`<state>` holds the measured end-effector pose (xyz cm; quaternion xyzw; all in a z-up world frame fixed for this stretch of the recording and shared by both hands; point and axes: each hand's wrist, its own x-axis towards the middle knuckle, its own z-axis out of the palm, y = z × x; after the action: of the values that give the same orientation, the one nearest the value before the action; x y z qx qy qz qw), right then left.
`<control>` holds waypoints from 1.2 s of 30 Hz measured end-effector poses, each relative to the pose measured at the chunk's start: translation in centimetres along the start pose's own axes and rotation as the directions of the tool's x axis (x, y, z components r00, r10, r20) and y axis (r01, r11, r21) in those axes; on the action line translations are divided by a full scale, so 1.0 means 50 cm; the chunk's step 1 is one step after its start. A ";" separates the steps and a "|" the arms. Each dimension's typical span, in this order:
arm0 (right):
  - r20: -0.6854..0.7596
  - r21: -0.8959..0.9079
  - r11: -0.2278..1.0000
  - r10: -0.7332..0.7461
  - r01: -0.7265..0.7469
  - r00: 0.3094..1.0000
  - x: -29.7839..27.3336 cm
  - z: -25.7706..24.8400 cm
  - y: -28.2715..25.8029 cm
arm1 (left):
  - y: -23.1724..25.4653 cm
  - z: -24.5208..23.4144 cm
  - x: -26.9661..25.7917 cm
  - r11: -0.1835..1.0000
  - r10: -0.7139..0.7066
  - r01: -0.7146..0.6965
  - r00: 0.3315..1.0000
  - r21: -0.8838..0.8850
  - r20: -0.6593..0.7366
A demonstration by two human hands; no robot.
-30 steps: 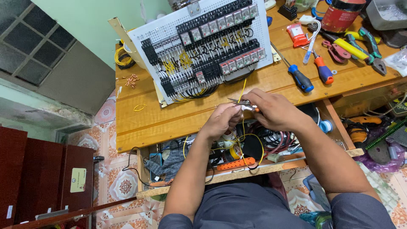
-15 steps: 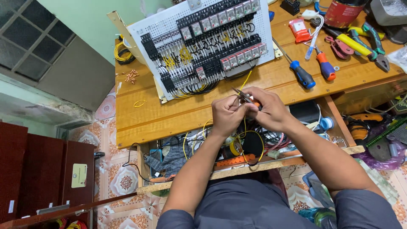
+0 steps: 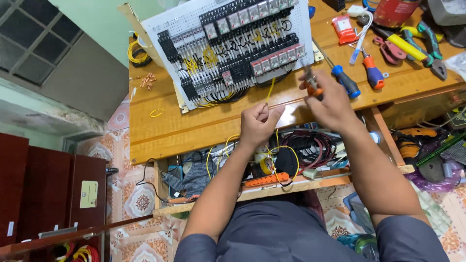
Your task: Stripping and preparing wires for connection to an electrical control panel
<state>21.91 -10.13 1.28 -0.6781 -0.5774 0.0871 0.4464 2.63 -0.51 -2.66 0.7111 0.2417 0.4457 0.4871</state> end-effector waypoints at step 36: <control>0.277 -0.171 0.979 -0.057 0.108 0.959 -0.026 0.048 -0.092 | 0.070 -0.044 0.018 0.815 0.444 -0.446 0.891 0.370 0.097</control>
<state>16.71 -10.35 2.58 -0.6734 -0.6664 0.1066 0.3018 0.84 -0.18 1.17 0.8301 0.1496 0.4892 0.2220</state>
